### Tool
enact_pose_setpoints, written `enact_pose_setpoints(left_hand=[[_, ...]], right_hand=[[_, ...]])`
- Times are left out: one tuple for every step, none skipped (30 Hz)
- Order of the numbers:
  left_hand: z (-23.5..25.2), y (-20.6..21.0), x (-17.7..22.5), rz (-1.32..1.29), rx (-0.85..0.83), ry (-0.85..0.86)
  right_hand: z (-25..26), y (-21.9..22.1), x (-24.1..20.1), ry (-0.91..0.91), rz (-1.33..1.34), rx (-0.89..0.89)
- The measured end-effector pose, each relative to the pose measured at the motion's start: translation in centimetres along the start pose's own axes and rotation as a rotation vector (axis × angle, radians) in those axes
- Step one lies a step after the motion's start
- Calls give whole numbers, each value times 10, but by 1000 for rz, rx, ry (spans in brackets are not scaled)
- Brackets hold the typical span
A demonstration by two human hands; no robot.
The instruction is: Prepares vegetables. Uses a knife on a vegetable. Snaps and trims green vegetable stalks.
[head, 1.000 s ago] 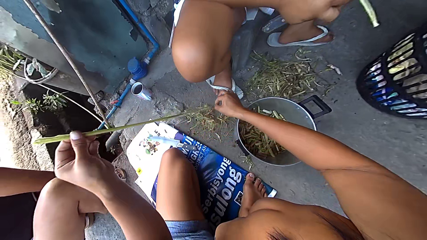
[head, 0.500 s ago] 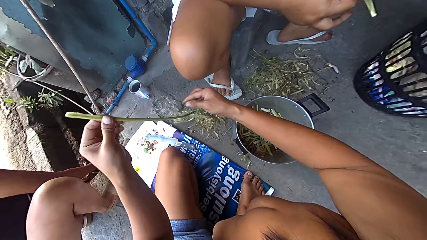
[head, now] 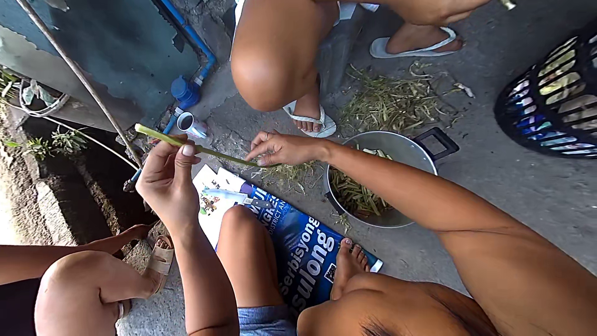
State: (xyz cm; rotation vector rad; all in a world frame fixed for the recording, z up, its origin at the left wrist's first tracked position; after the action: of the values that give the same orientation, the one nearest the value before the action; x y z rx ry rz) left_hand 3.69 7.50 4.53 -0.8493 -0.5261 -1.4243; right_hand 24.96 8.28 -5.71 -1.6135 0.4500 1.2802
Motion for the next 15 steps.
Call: enact_pose_setpoints(left_hand=[[0,1,0,2,-11,9],[1,3,1,9,-26,18],[1,4,1,18,-42,27],[1,5,2,26,-57,32],[1,6,2,34,-69,35],[1,7,1,44,-79,36],[0,8,1,55,-87,36],[0,8,0,62,-92,35],[-1,9,0,68,-95,36],[-2,9,-1,73,-96,37],[-2,9,-1,73,-94,40],[-2,8,-2,74,-89,44],[-3,8,-3,78,-84,46],[-3,7,-3,86,-73,48],[-3,6,-4,98,-59,48]], right_hand=[[1,1,1,-15,-22,-8],[2,2,1,-29,-39,-14],[3,2,2,-38,-49,-18],[4,2,3,-45,-53,-6],[4,2,4,-51,-68,19],[5,2,4,-52,-103,50],[5,2,5,-57,-169,94],[5,1,5,-74,-255,141],[5,1,3,-92,-327,165],[4,1,1,-111,-383,169],[4,2,-1,-123,-429,168],[3,3,-2,-137,-473,172],[3,5,-3,-157,-515,180],[2,7,-3,-182,-549,198],[1,9,-2,-211,-564,225]])
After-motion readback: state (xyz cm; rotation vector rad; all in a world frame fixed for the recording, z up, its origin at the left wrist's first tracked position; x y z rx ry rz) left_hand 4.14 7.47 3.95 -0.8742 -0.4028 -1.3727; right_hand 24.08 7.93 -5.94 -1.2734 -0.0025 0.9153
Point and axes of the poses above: each hand's wrist, its own z-axis towards the middle knuckle, its own y-axis out of the palm, x = y × z, the point moved 4 cm from there along z, towards the middle knuckle, and after that the axes turned 4 degrees about -z, right-handed, at the moved point
